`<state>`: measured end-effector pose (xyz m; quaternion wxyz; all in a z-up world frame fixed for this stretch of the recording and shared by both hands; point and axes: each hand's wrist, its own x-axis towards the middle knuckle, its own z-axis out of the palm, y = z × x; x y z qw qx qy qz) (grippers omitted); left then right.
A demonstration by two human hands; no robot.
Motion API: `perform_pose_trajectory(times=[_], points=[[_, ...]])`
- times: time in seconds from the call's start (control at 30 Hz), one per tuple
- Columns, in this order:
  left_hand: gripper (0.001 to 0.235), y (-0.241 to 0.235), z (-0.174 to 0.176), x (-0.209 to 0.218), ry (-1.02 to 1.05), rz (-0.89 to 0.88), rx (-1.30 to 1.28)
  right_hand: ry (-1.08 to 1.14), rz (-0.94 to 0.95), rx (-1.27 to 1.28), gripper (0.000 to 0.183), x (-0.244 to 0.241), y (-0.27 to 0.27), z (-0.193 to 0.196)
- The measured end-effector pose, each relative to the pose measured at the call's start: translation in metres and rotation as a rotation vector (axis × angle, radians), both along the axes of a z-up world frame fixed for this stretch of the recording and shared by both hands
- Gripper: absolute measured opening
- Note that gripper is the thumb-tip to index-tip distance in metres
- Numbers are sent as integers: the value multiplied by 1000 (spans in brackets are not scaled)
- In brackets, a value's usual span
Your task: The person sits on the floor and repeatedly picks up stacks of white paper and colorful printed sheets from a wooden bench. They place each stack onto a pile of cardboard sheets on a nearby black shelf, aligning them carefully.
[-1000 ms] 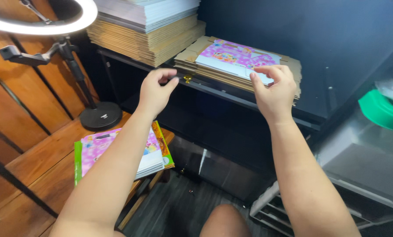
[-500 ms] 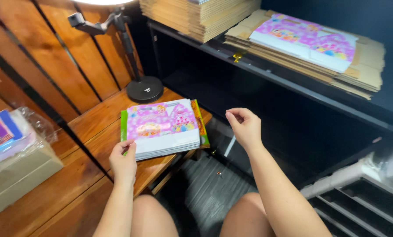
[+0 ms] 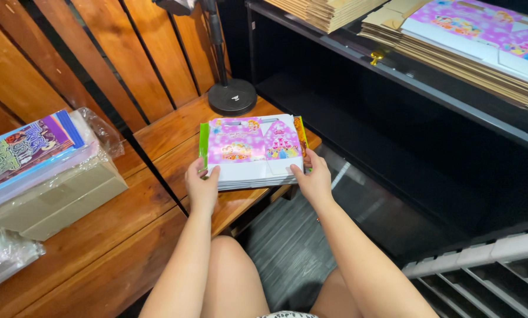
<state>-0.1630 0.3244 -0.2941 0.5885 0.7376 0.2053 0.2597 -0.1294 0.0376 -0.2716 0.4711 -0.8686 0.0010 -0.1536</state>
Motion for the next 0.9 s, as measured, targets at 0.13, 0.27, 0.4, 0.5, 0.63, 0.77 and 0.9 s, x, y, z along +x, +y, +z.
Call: perform_pose_trajectory(times=[0.13,0.27,0.4,0.5,0.63,0.77,0.9], points=[[68,3,-23,13,18,24,97,51,-9,-64,78,4,10,-3],[68,3,-22,11,113,15,161,132,7,-147,83,6,14,-1],[66,0,-22,8,160,7,213,167,5,-200,74,5,17,-2],[66,0,-24,8,179,16,210,166,17,-183,74,5,18,0],[65,-3,-27,8,192,29,182,183,23,-189,76,9,15,-6],[63,-5,-27,8,186,32,195,187,17,-196,77,8,15,-4],[63,-4,-31,9,115,35,168,177,20,-196,77,7,16,-1]])
